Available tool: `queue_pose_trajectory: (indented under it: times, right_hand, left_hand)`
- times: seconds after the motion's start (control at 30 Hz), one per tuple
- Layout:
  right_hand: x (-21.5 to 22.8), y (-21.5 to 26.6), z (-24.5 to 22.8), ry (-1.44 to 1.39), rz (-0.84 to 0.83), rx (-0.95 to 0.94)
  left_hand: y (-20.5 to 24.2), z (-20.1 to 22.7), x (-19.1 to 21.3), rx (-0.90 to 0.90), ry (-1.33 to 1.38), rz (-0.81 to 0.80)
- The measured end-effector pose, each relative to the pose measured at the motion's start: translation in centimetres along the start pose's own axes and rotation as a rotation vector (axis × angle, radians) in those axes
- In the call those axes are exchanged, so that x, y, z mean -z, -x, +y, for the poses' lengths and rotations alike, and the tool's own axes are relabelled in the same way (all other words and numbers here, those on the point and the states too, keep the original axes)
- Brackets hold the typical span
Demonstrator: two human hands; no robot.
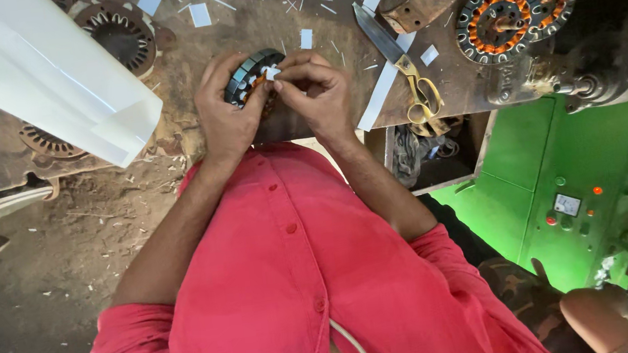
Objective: The person cuts small rectangular pieces from a white sheet using scissors and inserts them into the slots of a circular motor stator component. The person repeats this process, cutting and placing pieces into the stator on a cluttered workbench.
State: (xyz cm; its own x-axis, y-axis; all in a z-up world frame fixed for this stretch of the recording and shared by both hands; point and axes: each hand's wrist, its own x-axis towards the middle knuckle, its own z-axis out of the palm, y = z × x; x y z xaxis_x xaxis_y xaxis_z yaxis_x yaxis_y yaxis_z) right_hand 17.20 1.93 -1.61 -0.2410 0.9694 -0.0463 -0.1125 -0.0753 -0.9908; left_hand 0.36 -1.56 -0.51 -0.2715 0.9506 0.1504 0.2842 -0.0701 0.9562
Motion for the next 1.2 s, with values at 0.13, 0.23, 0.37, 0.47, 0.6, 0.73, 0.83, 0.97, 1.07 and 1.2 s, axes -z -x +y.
queue_pose_trajectory:
  times: [0.13, 0.23, 0.37, 0.47, 0.6, 0.73, 0.83, 0.97, 1.07, 1.2]
  right_hand:
    - [-1.1, -0.6, 0.0, 0.045, 0.005, 0.029]
    - [-2.3, -0.9, -0.1, 0.165, 0.056, 0.122]
    - [-3.6, -0.9, -0.7, 0.332, 0.158, 0.104]
    - [-3.2, -1.4, -1.1, 0.417, 0.073, 0.09]
    - [1.3, -1.8, -1.7, 0.261, -0.013, 0.075]
    - [6.2, -0.5, -0.9, 0.175, 0.164, 0.044]
    - [8.1, 1.3, 0.5, 0.324, 0.236, -0.003]
    - [8.2, 3.7, 2.0, 0.775, 0.097, 0.029]
    - [7.4, 5.0, 1.8, 1.024, -0.144, 0.32]
    - [7.2, 6.2, 1.1, 1.244, -0.245, 0.309]
  left_hand:
    - [0.1, -0.4, 0.0, -0.015, 0.008, 0.01]
    - [0.1, -0.3, 0.0, -0.008, 0.007, 0.027]
    - [-0.1, -0.2, 0.0, -0.004, 0.038, 0.014]
    - [-0.3, 0.2, 0.3, -0.053, 0.033, 0.002]
    - [-0.5, 0.6, 0.7, -0.049, 0.024, -0.003]
    - [-0.3, 0.7, 0.6, 0.018, 0.016, 0.017]
    - [-0.4, 0.4, 0.7, 0.009, 0.041, 0.018]
    - [-0.4, -0.1, 0.5, 0.011, 0.04, -0.025]
    - [-0.7, -0.1, 0.6, 0.014, 0.012, -0.033]
    - [-0.9, 0.1, 0.2, 0.032, 0.003, -0.03]
